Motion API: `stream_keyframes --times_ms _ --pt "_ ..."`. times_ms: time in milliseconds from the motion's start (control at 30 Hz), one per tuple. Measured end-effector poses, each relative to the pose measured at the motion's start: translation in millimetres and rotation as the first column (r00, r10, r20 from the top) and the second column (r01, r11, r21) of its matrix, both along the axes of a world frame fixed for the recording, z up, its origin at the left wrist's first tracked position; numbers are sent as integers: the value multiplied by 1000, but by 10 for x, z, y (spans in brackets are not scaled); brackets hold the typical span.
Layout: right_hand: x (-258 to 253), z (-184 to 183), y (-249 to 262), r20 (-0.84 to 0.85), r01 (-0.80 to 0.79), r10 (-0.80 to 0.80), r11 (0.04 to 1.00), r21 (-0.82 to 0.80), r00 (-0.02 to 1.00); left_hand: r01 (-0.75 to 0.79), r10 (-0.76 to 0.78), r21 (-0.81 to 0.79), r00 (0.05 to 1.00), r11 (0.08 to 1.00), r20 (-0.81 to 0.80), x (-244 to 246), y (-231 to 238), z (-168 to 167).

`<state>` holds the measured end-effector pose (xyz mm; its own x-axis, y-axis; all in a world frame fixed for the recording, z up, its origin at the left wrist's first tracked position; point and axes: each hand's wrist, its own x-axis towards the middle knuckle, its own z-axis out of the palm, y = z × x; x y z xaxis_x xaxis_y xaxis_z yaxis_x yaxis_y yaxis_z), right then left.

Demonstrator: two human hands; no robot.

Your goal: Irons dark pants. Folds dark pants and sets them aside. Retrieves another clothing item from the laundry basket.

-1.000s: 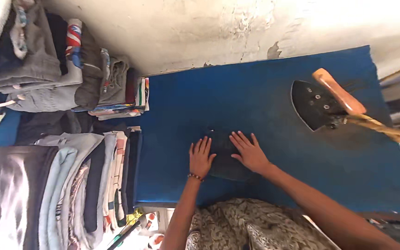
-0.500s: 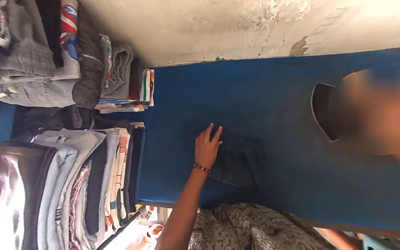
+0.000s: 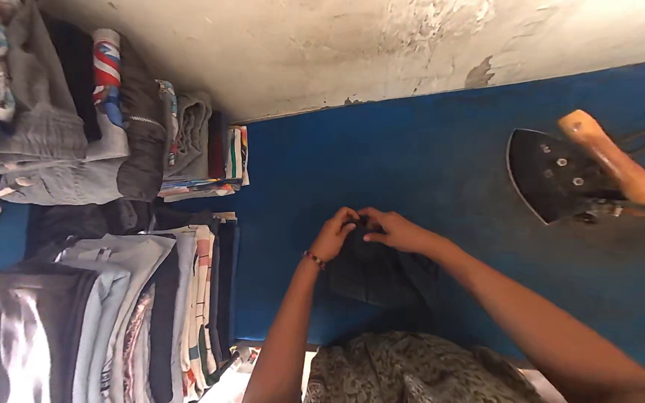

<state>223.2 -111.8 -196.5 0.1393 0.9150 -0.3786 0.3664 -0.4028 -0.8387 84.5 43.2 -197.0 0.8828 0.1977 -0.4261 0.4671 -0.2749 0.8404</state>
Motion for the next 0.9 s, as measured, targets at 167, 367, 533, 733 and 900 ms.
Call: stream_keyframes --times_ms 167,367,533,733,900 --pt "-295 -160 -105 440 296 -354 935 196 826 -198 218 383 976 903 -9 92 -378 -307" --pt "-119 -670 -1010 697 79 -234 966 247 678 -505 401 456 862 733 310 -65 -542 -638" --pt "1247 355 -1925 802 537 -354 842 50 481 -634 609 350 769 689 194 -626 -479 -367" --pt "1923 315 -2412 668 890 -653 455 -32 357 -541 605 365 792 758 -82 -1400 -930 -178" --pt "1727 705 -1961 276 873 -829 450 -188 486 -492 557 314 815 812 -161 -1455 -921 -116"
